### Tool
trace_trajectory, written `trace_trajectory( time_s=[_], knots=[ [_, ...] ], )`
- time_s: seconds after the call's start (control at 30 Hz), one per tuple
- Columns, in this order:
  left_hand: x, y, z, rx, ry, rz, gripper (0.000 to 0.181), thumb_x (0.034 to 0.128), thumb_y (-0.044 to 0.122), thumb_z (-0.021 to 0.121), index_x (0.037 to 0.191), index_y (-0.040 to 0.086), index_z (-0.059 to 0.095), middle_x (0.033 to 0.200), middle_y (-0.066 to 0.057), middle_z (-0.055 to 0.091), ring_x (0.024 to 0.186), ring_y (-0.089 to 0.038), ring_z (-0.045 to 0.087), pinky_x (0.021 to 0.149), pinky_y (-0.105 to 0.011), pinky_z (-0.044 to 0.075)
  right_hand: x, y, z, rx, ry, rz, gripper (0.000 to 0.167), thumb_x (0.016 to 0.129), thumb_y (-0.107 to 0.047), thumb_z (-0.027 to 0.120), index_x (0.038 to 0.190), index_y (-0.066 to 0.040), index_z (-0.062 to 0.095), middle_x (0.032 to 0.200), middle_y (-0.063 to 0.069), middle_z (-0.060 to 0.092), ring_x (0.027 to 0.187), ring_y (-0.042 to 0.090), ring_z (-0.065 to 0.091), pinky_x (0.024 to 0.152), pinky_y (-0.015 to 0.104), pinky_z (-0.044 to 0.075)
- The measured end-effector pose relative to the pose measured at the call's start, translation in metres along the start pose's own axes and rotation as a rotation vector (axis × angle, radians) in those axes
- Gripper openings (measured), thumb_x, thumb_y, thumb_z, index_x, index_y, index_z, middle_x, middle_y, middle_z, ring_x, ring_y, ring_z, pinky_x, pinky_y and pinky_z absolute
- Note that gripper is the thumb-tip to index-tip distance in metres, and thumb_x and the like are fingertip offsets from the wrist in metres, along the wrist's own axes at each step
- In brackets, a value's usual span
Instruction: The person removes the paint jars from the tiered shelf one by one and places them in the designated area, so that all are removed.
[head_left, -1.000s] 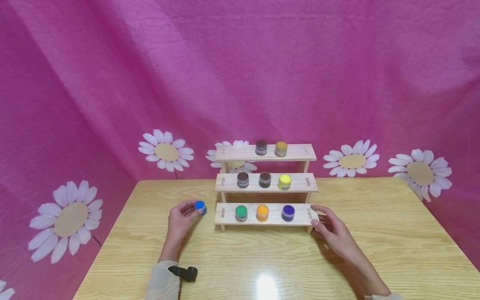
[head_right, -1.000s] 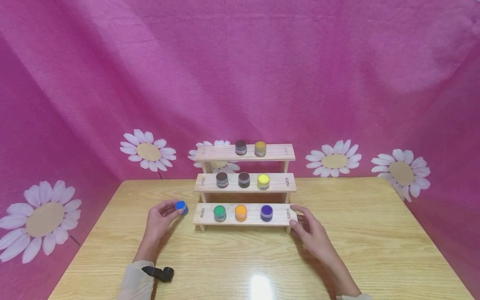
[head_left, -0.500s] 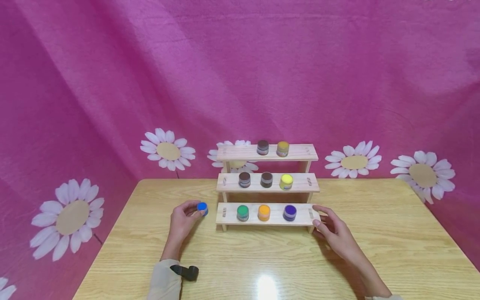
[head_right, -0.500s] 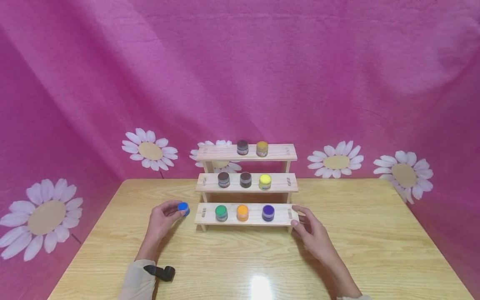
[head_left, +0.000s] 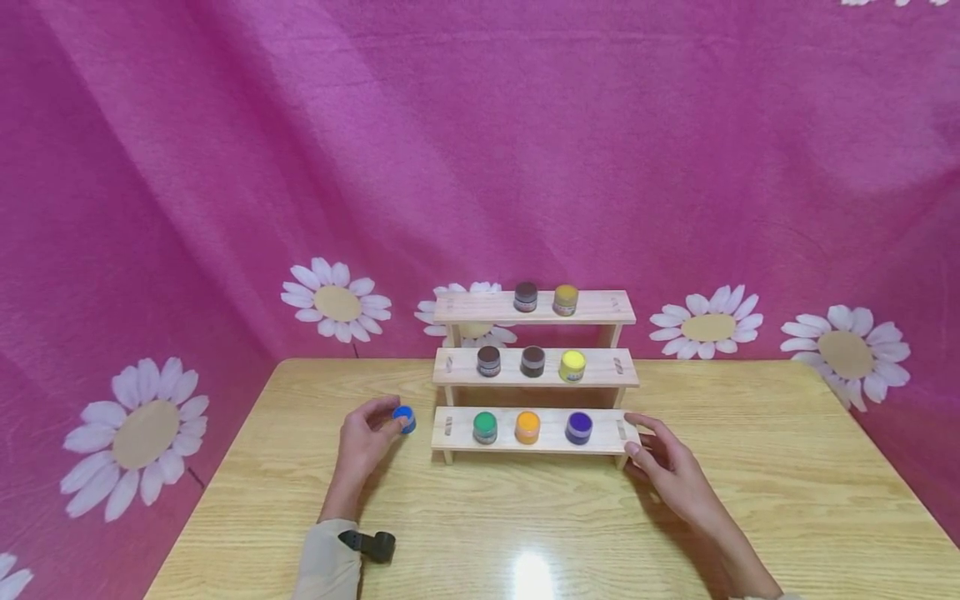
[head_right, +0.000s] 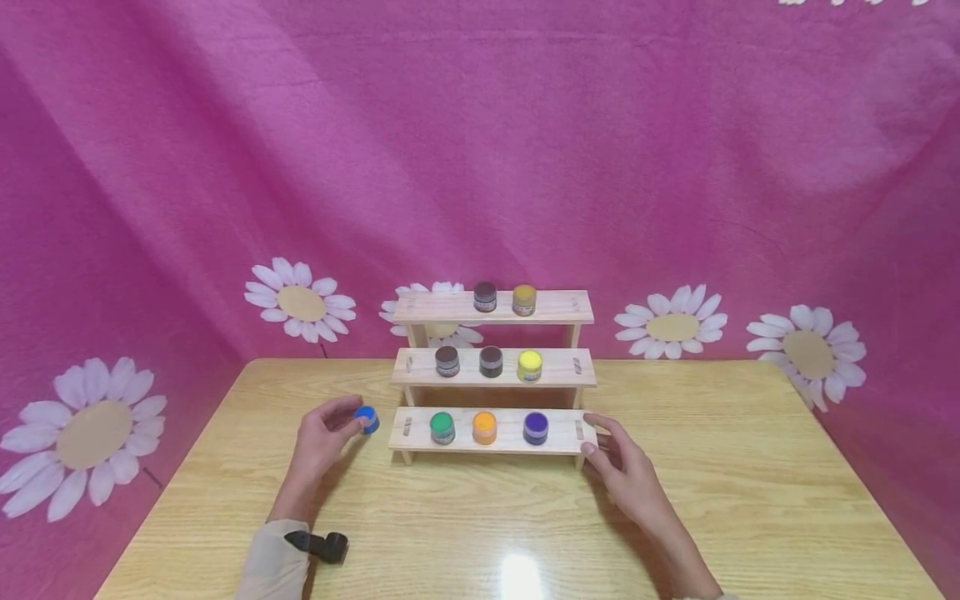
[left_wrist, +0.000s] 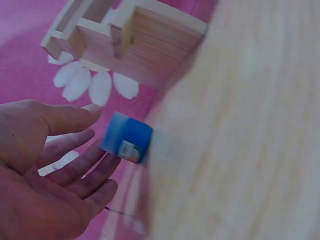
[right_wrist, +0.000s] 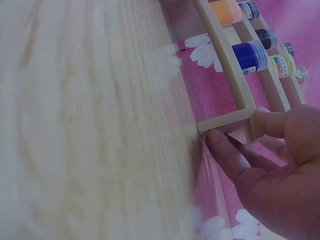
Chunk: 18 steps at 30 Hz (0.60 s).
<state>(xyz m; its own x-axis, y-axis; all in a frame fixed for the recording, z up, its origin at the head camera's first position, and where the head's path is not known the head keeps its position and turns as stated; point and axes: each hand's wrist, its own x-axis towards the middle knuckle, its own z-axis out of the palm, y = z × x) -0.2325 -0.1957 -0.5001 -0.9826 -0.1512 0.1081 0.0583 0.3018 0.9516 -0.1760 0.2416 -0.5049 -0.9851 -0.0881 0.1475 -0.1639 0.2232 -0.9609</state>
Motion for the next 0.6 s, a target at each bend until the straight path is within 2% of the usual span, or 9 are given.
trace_trajectory(
  time_s=[0.23, 0.37, 0.5, 0.6],
  knots=[
    [-0.001, 0.022, 0.002, -0.094, 0.004, 0.111, 0.035, 0.0916, -0.008, 0.071, 0.125, -0.013, 0.064, 0.126, -0.034, 0.063, 0.125, -0.041, 0.059, 0.112, -0.045, 0.046, -0.003, 0.001, -0.002, -0.001, -0.003, 0.007, 0.043, 0.105, -0.005, 0.056, 0.147, 0.002, 0.046, 0.126, 0.036, 0.059, 0.101, 0.005, 0.065, 0.086, 0.031, 0.061],
    [-0.005, 0.039, 0.005, -0.102, 0.014, 0.174, 0.031, 0.0936, -0.005, 0.070, 0.124, -0.009, 0.066, 0.124, -0.029, 0.066, 0.123, -0.038, 0.062, 0.112, -0.040, 0.046, -0.002, 0.000, -0.001, 0.010, -0.004, -0.001, 0.043, 0.105, -0.004, 0.057, 0.146, 0.002, 0.047, 0.125, 0.036, 0.060, 0.102, 0.006, 0.065, 0.086, 0.032, 0.061],
    [-0.009, 0.058, 0.012, -0.108, 0.035, 0.232, 0.026, 0.0949, -0.001, 0.071, 0.120, -0.007, 0.069, 0.120, -0.024, 0.070, 0.119, -0.035, 0.064, 0.109, -0.037, 0.049, -0.001, 0.000, 0.000, 0.003, -0.007, 0.005, 0.043, 0.105, -0.005, 0.057, 0.146, 0.002, 0.047, 0.128, 0.035, 0.059, 0.104, 0.005, 0.064, 0.087, 0.032, 0.061],
    [-0.009, 0.072, 0.022, -0.146, 0.034, 0.269, 0.024, 0.0952, -0.001, 0.070, 0.118, -0.006, 0.070, 0.117, -0.023, 0.071, 0.114, -0.033, 0.066, 0.106, -0.037, 0.051, -0.003, 0.000, -0.001, 0.002, -0.003, 0.007, 0.043, 0.105, -0.006, 0.058, 0.146, 0.002, 0.047, 0.129, 0.035, 0.058, 0.105, 0.004, 0.064, 0.087, 0.033, 0.061]
  ],
)
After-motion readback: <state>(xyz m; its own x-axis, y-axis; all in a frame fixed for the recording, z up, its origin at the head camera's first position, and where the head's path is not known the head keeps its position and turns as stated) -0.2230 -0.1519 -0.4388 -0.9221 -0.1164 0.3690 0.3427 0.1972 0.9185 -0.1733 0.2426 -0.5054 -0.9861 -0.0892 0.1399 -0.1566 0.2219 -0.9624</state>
